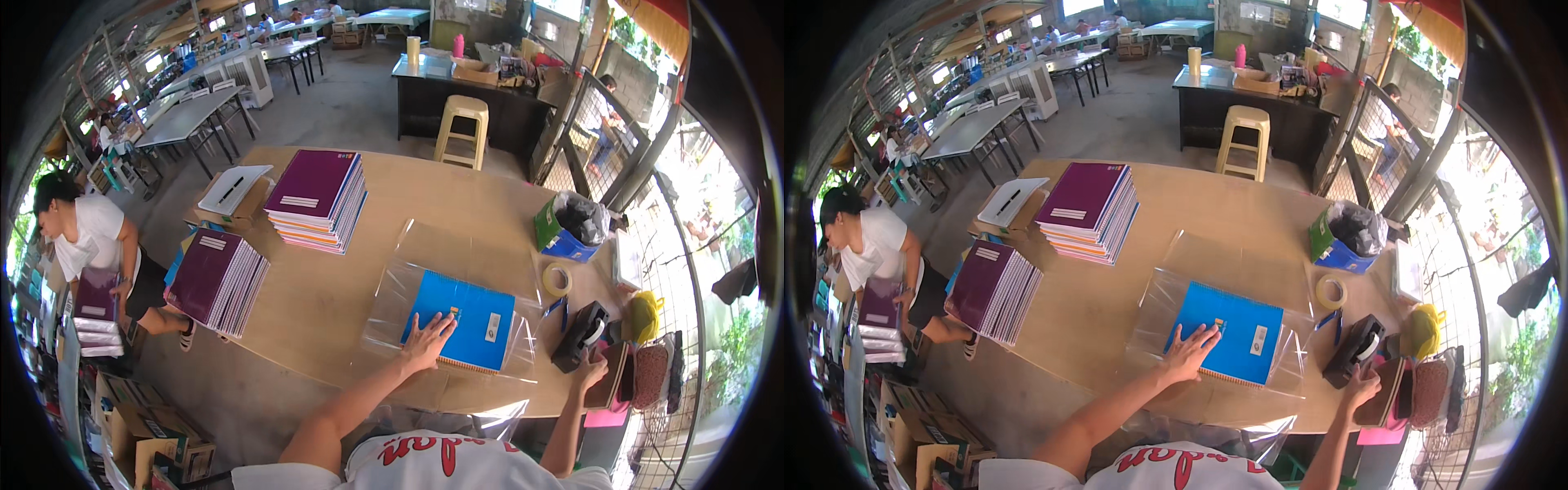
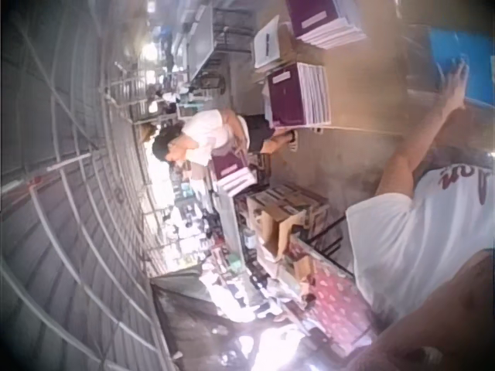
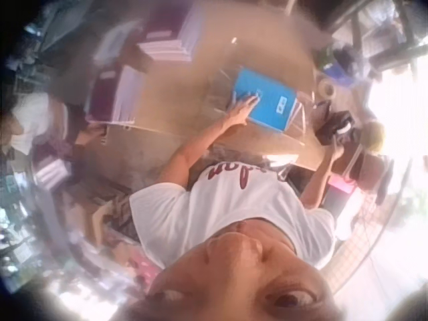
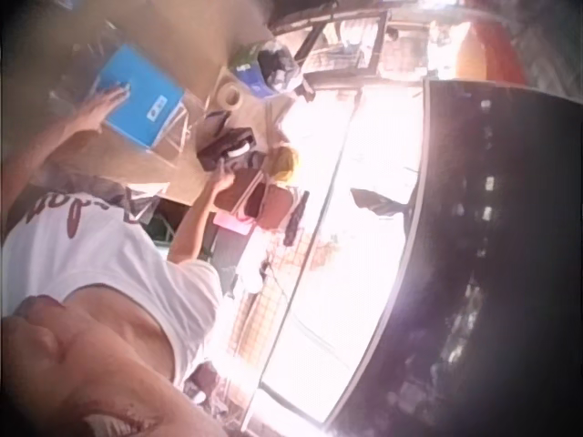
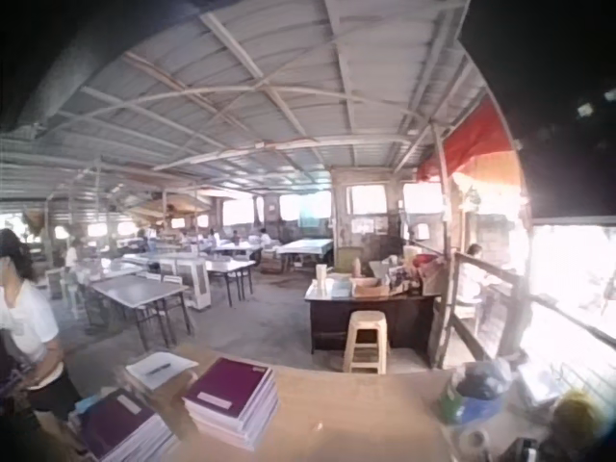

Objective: The person wraps a notebook in a plastic sheet, secures it with adhesive tape using a dispenser, and places it onto a stack of wrapped notebooks.

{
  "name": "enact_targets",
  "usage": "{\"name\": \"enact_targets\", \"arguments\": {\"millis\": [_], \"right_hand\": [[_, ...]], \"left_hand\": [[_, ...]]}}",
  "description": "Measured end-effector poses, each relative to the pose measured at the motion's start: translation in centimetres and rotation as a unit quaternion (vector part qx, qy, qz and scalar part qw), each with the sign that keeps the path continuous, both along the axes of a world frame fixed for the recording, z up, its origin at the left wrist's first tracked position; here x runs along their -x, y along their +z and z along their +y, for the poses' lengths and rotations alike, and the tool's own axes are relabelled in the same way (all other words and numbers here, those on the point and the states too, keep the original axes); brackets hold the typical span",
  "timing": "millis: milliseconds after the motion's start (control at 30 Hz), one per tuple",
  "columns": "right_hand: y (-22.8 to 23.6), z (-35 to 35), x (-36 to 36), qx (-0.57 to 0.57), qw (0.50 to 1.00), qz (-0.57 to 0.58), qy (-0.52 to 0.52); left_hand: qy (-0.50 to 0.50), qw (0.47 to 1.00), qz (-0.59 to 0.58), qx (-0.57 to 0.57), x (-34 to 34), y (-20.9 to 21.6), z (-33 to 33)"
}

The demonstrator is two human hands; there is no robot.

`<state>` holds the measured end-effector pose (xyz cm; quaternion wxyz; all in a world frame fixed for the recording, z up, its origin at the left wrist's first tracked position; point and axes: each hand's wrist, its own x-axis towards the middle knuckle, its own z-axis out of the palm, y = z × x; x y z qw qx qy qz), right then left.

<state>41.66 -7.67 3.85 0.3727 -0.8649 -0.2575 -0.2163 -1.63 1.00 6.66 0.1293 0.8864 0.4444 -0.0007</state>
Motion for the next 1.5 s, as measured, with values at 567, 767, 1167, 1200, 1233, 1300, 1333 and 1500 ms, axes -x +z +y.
{"name": "enact_targets", "arguments": {"millis": [567, 767, 1167, 1200, 1233, 1300, 1333, 1500], "right_hand": [[-9.3, -5.7, -1.5, -0.464, 0.393, 0.771, 0.191], [-0.2, -0.7, 11.7, -0.434, 0.581, 0.639, 0.257], [-1.6, 10.2, 22.0, 0.369, 0.816, 0.15, 0.42], [-0.9, 10.0, 22.1, 0.406, 0.789, 0.168, 0.43], [-1.1, 9.8, 21.5, 0.395, 0.792, 0.153, 0.44], [-1.3, 9.1, 20.3, 0.392, 0.779, 0.147, 0.467], [-1.3, 8.8, 19.7, 0.398, 0.761, 0.158, 0.487], [9.0, 13.0, 20.4, 0.388, 0.702, 0.18, 0.569]], "left_hand": [[-0.013, 0.998, -0.034, 0.055, -2.5, 1.0, 0.6], [0.067, 0.997, -0.009, 0.046, 1.1, -0.1, 0.4], [0.059, 0.992, -0.076, 0.086, -0.7, 2.8, 0.9], [0.063, 0.995, -0.044, 0.067, -0.9, 2.0, 1.0], [0.062, 0.997, -0.014, 0.045, -1.3, 1.1, 1.4], [0.109, 0.991, -0.041, -0.058, 1.5, -1.7, 3.7], [0.15, 0.974, -0.06, -0.158, 4.3, -2.9, 4.7], [0.364, 0.871, -0.325, -0.053, 9.4, -0.9, -1.5]]}}
